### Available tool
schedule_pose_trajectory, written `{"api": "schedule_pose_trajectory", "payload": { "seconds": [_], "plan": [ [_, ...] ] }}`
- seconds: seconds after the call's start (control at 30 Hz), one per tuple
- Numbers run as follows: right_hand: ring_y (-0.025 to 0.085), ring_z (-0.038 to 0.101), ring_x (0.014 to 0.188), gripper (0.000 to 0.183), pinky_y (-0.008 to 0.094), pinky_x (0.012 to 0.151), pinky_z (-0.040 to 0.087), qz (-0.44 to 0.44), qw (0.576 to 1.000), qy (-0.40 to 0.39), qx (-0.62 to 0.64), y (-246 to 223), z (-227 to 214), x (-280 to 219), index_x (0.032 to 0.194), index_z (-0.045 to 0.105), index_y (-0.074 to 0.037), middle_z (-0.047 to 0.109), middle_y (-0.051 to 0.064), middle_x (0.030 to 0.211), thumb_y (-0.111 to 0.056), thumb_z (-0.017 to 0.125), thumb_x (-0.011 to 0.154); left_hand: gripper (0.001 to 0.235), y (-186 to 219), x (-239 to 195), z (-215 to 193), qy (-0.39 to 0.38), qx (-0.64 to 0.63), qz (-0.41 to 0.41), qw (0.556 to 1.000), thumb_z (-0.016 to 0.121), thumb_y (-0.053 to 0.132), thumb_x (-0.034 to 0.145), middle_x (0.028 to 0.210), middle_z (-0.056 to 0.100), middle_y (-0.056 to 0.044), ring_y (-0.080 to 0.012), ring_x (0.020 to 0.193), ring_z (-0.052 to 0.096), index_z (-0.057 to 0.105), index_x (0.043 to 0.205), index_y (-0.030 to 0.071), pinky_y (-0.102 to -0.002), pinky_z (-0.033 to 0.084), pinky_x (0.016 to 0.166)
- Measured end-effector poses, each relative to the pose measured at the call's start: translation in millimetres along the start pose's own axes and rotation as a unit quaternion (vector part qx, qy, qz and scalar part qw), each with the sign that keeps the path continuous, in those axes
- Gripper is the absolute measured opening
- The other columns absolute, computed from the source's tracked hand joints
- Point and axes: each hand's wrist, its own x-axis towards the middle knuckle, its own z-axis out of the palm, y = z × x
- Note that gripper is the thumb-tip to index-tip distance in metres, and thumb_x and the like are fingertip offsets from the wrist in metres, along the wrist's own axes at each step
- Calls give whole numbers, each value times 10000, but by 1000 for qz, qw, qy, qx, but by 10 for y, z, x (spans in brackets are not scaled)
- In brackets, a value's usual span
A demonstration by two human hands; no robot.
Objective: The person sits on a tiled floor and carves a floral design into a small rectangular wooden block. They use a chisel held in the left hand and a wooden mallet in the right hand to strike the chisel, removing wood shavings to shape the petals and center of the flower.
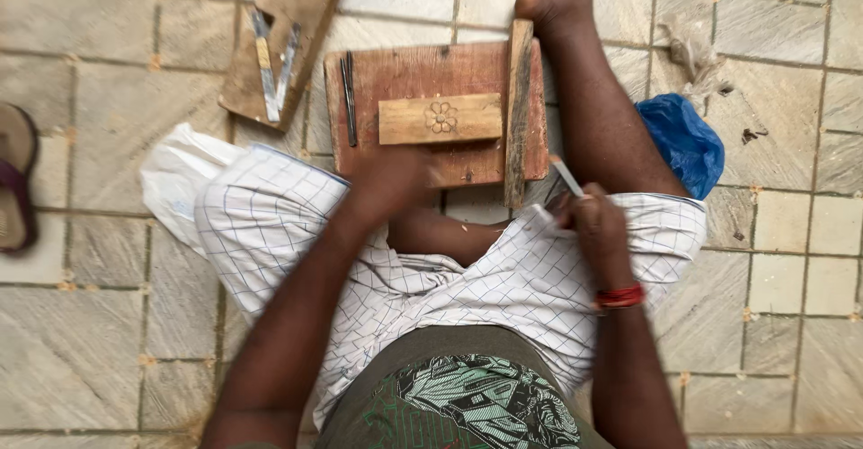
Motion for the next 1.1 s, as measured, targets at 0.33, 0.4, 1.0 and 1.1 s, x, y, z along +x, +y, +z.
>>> {"api": "schedule_pose_trajectory", "payload": {
  "seconds": [0.33, 0.4, 1.0, 1.1],
  "plan": [
    [148, 741, 744, 400, 284, 668, 624, 20, 990, 34, 133, -360, 376, 33, 986, 654, -5, 759, 106, 898, -315, 441, 1121, 492, -1279, 1144, -478, 167, 149, -120, 967, 506, 374, 988, 1540, 482, -198, -430, 1423, 342, 531, 1425, 149, -618, 342, 1061],
    [147, 753, 820, 329, 278, 723, 632, 6, 986, 27, 167, -426, 352, 24, 1062, 684, 1, 774, 91, 990, -264, 493, 1097, 474, -1242, 1247, -447, 121, 147, -139, 972, 453, 394, 1024, 1504, 517, -170, -397, 1431, 347, 535, 1440, 183, -632, 278, 1120],
    [105, 648, 708, 124, 252, 632, 556, 43, 938, 25, 344, -607, 1044, 620, 1087, 685, -28, 698, 46, 869, -115, 687, 999, 596, -684, 192, -840, 107, -135, -164, 971, 575, 418, 982, 1588, 436, -112, -337, 1359, 500, 458, 1514, 176, -530, 358, 1132],
    [66, 640, 749, 132, 222, 679, 550, 27, 966, 46, 254, -787, 1306, 786, 1095, 726, -39, 695, 21, 882, -89, 699, 976, 520, -571, 21, -971, 88, -227, -236, 941, 534, 441, 1009, 1368, 675, -96, -270, 1202, 686, 555, 1465, 191, -475, 512, 1093]
  ]
}}
